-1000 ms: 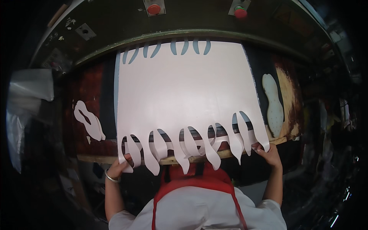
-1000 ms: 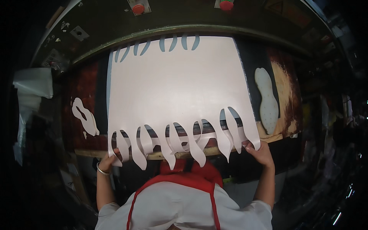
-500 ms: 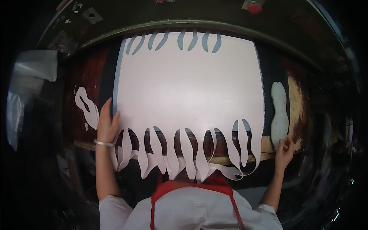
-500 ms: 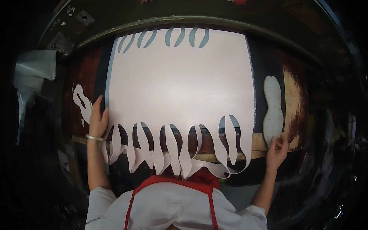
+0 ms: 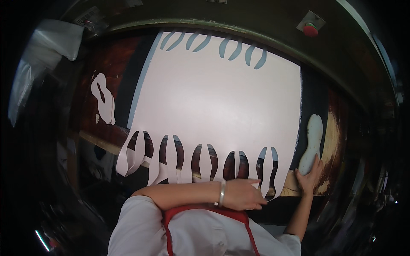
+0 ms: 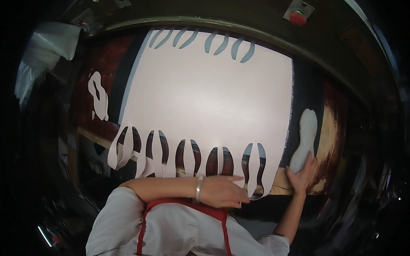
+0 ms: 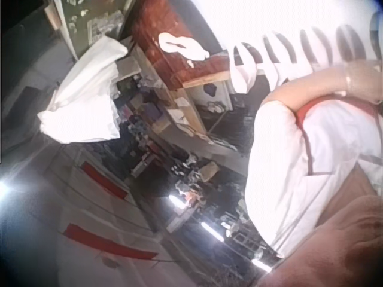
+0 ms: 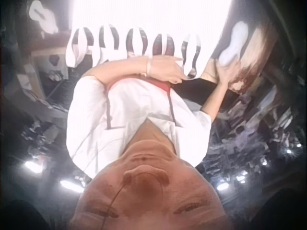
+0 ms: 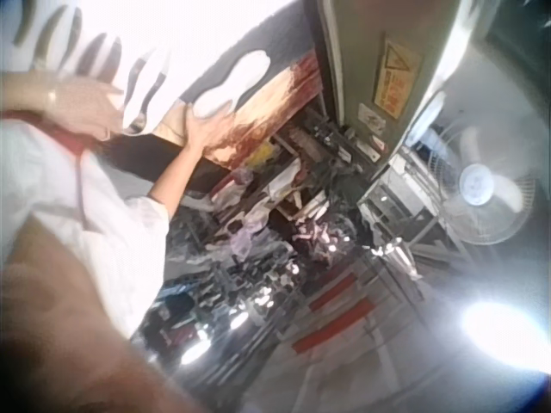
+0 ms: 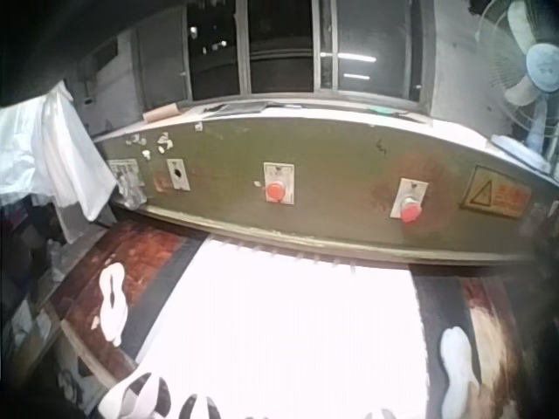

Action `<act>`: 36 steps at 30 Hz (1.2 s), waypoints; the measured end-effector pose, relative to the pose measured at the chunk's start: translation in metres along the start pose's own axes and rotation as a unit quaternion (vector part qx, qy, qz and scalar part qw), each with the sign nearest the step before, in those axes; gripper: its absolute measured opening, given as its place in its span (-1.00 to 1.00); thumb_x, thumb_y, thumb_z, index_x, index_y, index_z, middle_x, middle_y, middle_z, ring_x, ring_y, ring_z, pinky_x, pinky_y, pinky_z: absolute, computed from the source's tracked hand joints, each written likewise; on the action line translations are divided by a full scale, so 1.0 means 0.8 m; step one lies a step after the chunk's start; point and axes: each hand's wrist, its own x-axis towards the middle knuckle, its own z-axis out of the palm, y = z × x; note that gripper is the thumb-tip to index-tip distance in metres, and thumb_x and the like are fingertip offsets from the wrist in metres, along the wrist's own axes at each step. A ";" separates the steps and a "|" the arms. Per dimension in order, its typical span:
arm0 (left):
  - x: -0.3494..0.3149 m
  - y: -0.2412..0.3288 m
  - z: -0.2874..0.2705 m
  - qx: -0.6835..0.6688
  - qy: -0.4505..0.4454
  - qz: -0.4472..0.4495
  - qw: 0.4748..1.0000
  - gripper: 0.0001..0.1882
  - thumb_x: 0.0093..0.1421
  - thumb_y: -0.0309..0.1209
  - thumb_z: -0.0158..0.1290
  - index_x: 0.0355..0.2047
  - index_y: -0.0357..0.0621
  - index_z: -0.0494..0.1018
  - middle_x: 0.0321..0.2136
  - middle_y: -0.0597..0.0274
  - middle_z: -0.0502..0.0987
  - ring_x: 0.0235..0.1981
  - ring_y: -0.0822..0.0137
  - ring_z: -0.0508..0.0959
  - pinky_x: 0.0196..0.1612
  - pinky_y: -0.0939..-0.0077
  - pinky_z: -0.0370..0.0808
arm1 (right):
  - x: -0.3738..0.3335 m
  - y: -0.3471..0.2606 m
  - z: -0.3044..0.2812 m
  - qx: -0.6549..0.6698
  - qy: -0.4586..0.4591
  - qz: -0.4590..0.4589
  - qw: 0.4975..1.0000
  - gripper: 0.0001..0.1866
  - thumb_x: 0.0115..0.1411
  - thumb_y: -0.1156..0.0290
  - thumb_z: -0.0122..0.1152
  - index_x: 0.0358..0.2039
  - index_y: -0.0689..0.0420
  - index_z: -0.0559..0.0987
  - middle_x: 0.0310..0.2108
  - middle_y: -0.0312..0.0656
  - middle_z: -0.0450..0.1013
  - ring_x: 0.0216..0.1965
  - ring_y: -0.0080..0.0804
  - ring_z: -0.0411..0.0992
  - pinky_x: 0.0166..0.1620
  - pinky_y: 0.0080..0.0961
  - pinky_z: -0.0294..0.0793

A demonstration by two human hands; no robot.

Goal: The person places a sheet of material on a cutting machine, aligns a shoe-shaped template, and presses a button to cut the material. The person then removes the cut pieces and the template, stacks the cut pieces, and repeats the process with new sheets.

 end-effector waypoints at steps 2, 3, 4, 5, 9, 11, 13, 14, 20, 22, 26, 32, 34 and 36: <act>-0.053 -0.015 -0.050 0.010 0.182 -0.091 0.979 -0.61 0.23 -0.34 -0.03 0.06 -0.11 0.38 -0.27 0.13 0.53 -0.30 0.16 0.50 0.05 0.30 0.38 | 0.001 0.000 0.001 0.025 0.011 0.024 0.999 0.06 -0.33 0.37 0.45 0.26 0.06 0.14 0.16 0.17 0.10 0.19 0.14 0.07 0.22 -0.06 0.09; -0.092 -0.022 -0.077 0.025 0.240 -0.169 0.956 -0.60 0.16 -0.47 0.01 0.04 -0.15 0.39 -0.25 0.09 0.53 -0.33 0.18 0.52 0.04 0.31 0.40 | 0.000 -0.001 0.001 0.033 -0.008 0.058 0.998 0.06 -0.33 0.38 0.44 0.26 0.04 0.14 0.17 0.16 0.11 0.19 0.12 0.08 0.22 -0.07 0.09; -0.132 -0.033 -0.104 0.112 0.307 -0.185 0.927 -0.63 0.17 -0.47 -0.02 0.02 -0.18 0.40 -0.14 0.04 0.52 -0.22 0.14 0.52 0.08 0.28 0.37 | -0.002 -0.004 0.001 0.072 0.024 0.035 0.996 0.05 -0.32 0.37 0.44 0.26 0.03 0.15 0.16 0.14 0.13 0.18 0.08 0.10 0.21 -0.11 0.11; -0.172 -0.045 -0.131 0.275 0.335 -0.216 0.875 -0.64 0.15 -0.48 0.00 -0.02 -0.21 0.42 -0.16 0.00 0.52 -0.11 0.07 0.50 0.10 0.28 0.36 | -0.003 -0.007 -0.001 0.104 0.027 0.047 0.993 0.04 -0.31 0.36 0.45 0.26 0.02 0.15 0.15 0.12 0.14 0.17 0.04 0.13 0.20 -0.15 0.14; -0.287 -0.077 -0.170 0.440 0.285 -0.453 0.721 -0.45 0.22 -0.25 -0.05 0.20 -0.10 0.19 0.24 -0.03 0.13 0.28 0.07 0.10 0.30 0.04 -0.01 | -0.004 -0.044 -0.018 0.439 0.007 0.202 0.875 -0.01 -0.26 0.31 0.46 0.23 0.05 0.17 0.10 0.04 0.22 0.12 -0.13 0.23 0.15 -0.29 0.21; -0.310 -0.091 -0.170 0.418 0.241 -0.490 0.726 -0.40 0.25 -0.17 -0.09 0.26 -0.04 0.10 0.31 0.04 0.00 0.35 0.13 -0.05 0.32 -0.02 -0.17 | -0.003 -0.083 -0.028 0.388 0.037 0.145 0.909 -0.02 -0.23 0.27 0.47 0.22 0.09 0.17 0.08 0.02 0.25 0.10 -0.17 0.25 0.13 -0.32 0.22; -0.314 -0.101 -0.165 0.439 0.276 -0.456 0.724 -0.39 0.23 -0.20 -0.07 0.26 -0.04 0.10 0.31 0.02 -0.02 0.35 0.11 -0.05 0.32 -0.03 -0.18 | -0.001 -0.139 -0.036 0.436 0.045 0.082 0.895 0.00 -0.20 0.22 0.48 0.21 0.18 0.12 0.08 0.03 0.26 0.10 -0.18 0.26 0.12 -0.31 0.22; -0.313 -0.105 -0.164 0.456 0.295 -0.427 0.723 -0.38 0.22 -0.21 -0.06 0.26 -0.05 0.09 0.31 0.02 -0.03 0.35 0.11 -0.06 0.32 -0.04 -0.18 | 0.001 -0.171 -0.039 0.461 0.038 0.059 0.885 0.04 -0.20 0.19 0.49 0.23 0.20 0.08 0.08 0.04 0.26 0.10 -0.18 0.26 0.13 -0.32 0.22; -0.317 -0.107 -0.172 0.351 0.406 -0.438 0.721 -0.43 0.24 -0.37 -0.10 0.24 -0.22 0.08 0.25 -0.10 0.10 0.31 0.05 0.05 0.34 0.23 -0.05 | 0.049 -0.399 -0.013 0.639 -0.121 0.000 0.760 0.07 -0.24 0.23 0.50 0.23 0.20 0.07 0.06 0.05 0.30 0.07 -0.20 0.31 0.13 -0.34 0.25; -0.323 -0.106 -0.174 0.248 0.489 -0.422 0.722 -0.45 0.25 -0.43 -0.13 0.23 -0.30 0.06 0.22 -0.16 0.14 0.28 0.03 0.10 0.33 0.25 0.02 | 0.064 -0.473 0.009 0.646 -0.161 -0.008 0.746 0.02 -0.27 0.28 0.49 0.20 0.19 0.13 0.01 0.02 0.34 0.02 -0.21 0.34 0.10 -0.34 0.29; -0.331 -0.106 -0.174 0.208 0.555 -0.357 0.722 -0.49 0.19 -0.61 -0.18 0.18 -0.36 0.08 0.11 -0.22 0.27 0.15 -0.08 0.28 0.20 0.22 0.24 | 0.073 -0.589 0.064 0.439 -0.124 0.021 0.890 -0.12 -0.33 0.33 0.46 0.08 0.17 0.27 -0.04 0.05 0.28 0.04 -0.07 0.25 0.09 -0.20 0.27; -0.333 -0.108 -0.176 0.221 0.563 -0.349 0.716 -0.47 0.17 -0.66 -0.24 0.19 -0.32 0.10 0.03 -0.14 0.39 0.06 -0.07 0.39 0.09 0.26 0.35 | 0.040 -0.654 0.115 0.235 0.001 -0.047 0.971 -0.10 -0.34 0.30 0.46 0.07 0.16 0.24 0.06 0.26 0.05 0.12 0.23 0.04 0.15 -0.03 0.14; -0.332 -0.109 -0.179 0.226 0.568 -0.335 0.718 -0.48 0.17 -0.66 -0.24 0.19 -0.33 0.11 0.03 -0.15 0.38 0.06 -0.07 0.39 0.09 0.24 0.35 | 0.041 -0.655 0.118 0.228 -0.002 -0.056 0.972 -0.05 -0.35 0.29 0.47 0.11 0.18 0.23 0.08 0.33 0.01 0.12 0.31 0.02 0.15 0.04 0.10; -0.330 -0.112 -0.184 0.235 0.550 -0.344 0.724 -0.47 0.16 -0.66 -0.22 0.18 -0.33 0.11 0.05 -0.18 0.36 0.07 -0.08 0.38 0.11 0.24 0.34 | 0.047 -0.654 0.116 0.213 -0.005 -0.065 0.975 -0.05 -0.35 0.29 0.47 0.11 0.22 0.24 0.09 0.40 -0.02 0.14 0.36 -0.03 0.16 0.07 0.07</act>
